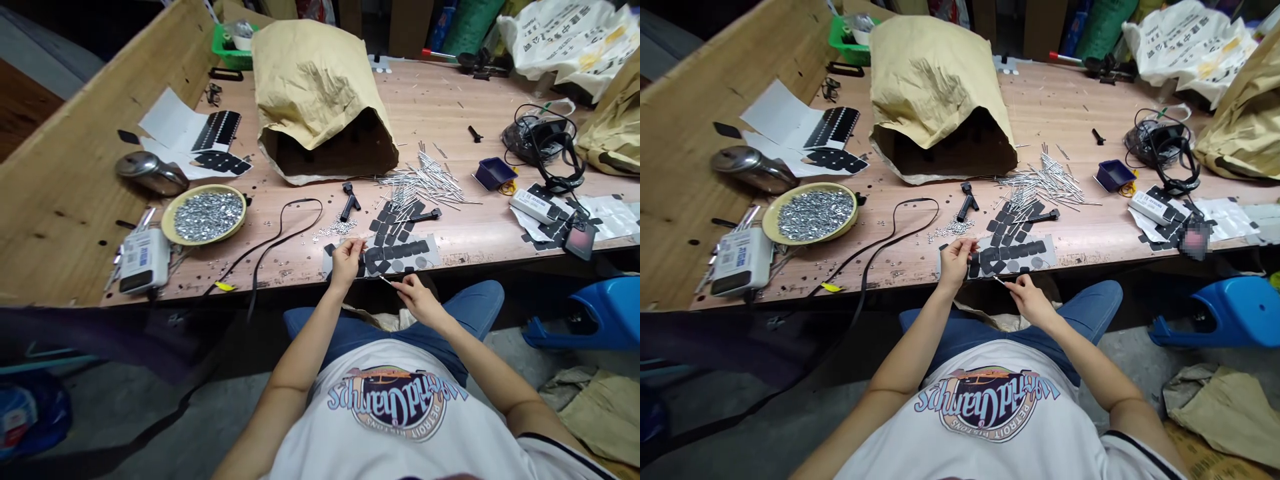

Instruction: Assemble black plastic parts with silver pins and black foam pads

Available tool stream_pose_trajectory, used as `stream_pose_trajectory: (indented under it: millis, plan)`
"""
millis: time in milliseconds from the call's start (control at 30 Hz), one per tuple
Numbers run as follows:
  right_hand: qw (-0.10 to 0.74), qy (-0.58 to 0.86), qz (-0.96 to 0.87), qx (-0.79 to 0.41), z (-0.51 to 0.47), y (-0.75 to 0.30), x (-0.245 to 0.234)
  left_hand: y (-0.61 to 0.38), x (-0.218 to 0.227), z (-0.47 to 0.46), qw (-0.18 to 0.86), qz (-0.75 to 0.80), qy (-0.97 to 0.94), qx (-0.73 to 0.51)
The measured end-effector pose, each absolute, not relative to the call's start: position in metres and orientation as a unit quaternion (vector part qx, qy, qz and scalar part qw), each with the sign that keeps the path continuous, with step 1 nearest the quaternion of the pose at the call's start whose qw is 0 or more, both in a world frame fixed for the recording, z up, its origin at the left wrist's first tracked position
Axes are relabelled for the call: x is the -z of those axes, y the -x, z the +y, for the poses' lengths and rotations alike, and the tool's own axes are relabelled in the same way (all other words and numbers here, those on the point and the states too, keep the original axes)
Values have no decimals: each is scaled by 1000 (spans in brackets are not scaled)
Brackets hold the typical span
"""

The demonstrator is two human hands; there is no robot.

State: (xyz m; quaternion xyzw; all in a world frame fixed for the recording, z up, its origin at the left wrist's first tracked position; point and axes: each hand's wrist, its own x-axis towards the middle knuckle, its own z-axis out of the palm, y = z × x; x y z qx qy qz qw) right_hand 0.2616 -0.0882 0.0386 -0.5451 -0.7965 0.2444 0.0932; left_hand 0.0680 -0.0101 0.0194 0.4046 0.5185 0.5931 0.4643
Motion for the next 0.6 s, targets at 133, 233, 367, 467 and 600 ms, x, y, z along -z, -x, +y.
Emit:
stream_pose_trajectory:
  millis: [133, 233, 367, 467, 600]
  plan:
    - [34, 536, -823, -187, -88, -258, -50, -61, -16, -12, 457, 517, -417, -592]
    - [92, 550, -823, -108, -49, -265, -60, -54, -12, -11, 434, 531, -427, -588]
    - [123, 545, -829, -25, 33, -280, -61, -41, -10, -4, 368, 576, -431, -589]
    - [65, 508, -859, -19, 79, -289, -53, -25, -6, 4, 314, 617, -435, -576]
    - [23, 453, -891, -29, 100, -298, -43, -14, -2, 22, 271, 642, -469, -543]
